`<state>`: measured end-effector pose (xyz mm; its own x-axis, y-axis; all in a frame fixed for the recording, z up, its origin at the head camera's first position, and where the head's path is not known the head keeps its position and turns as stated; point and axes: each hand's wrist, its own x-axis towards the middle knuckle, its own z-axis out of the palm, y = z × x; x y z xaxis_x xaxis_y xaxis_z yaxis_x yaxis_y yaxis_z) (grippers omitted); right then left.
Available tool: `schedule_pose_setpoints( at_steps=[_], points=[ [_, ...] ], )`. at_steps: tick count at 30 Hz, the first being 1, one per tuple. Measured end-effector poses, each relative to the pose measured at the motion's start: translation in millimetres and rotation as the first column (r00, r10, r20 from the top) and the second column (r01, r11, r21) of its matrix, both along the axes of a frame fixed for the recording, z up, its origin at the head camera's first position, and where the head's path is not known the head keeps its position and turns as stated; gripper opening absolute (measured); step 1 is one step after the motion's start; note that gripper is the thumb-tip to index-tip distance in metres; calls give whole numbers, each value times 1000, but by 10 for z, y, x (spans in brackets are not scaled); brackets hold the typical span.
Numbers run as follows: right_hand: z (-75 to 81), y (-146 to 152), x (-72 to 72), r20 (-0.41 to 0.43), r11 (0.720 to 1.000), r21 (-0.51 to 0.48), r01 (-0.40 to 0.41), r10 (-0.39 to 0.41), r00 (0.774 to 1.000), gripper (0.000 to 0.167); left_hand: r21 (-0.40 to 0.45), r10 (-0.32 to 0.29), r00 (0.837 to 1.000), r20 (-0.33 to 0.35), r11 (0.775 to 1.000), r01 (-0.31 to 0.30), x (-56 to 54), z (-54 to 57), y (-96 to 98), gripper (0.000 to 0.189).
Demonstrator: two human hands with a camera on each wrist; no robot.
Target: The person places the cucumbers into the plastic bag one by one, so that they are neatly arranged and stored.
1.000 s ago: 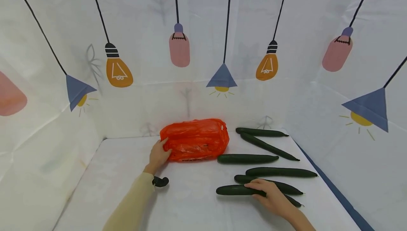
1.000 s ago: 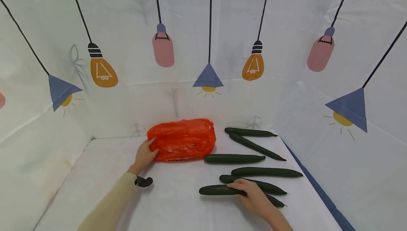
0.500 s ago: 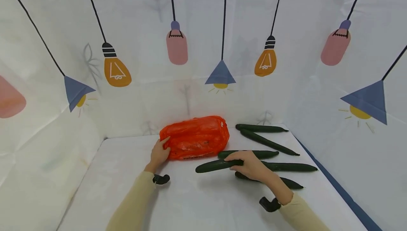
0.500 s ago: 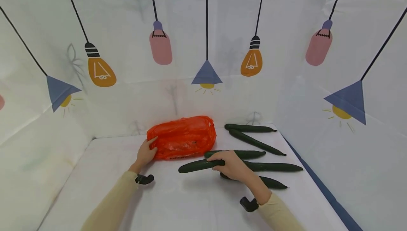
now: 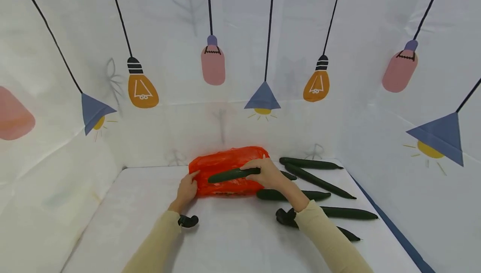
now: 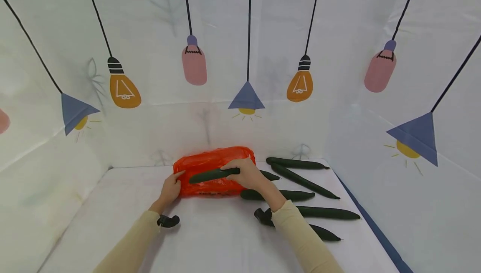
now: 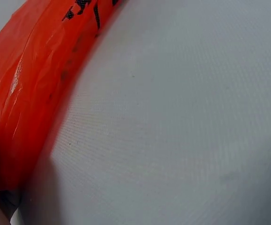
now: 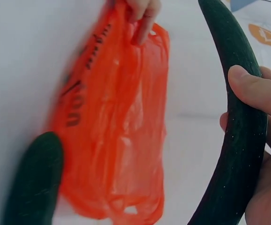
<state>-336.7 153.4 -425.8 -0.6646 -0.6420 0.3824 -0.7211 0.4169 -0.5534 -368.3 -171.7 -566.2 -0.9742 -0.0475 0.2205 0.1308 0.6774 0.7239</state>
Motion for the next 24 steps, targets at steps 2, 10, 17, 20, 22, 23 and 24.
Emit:
schedule_pose_setpoints(
  at_steps=[2, 10, 17, 20, 22, 23, 24],
  points=[
    [25, -85, -79, 5, 1000, -2, 10, -10, 1000, 34, -25, -9, 1000, 30, 1000, 10, -2, -18, 2, 51],
    [89, -431, -376, 45, 1000, -13, 21, -20, 999, 34, -38, -62, 996, 69, 997, 65, 1, 24, -12, 74],
    [130, -741, -626, 143, 997, -68, 30, -20, 990, 33, -60, -82, 992, 92, 994, 88, -33, 46, -30, 92],
    [136, -866, -700, 146, 996, -90, 12, 1, 989, 32, -62, -68, 992, 102, 995, 75, -29, 34, -19, 100],
    [125, -943, -732, 136, 996, -87, -3, 14, 991, 30, -75, -55, 992, 116, 995, 64, -18, 6, -13, 102],
    [113, -979, -741, 135, 997, -81, -6, 17, 991, 30, -80, -47, 991, 123, 995, 57, -7, -10, -10, 104],
    [100, -1012, -747, 135, 997, -75, -9, 19, 991, 29, -91, -41, 991, 128, 994, 53, 4, -28, -9, 104]
  ],
)
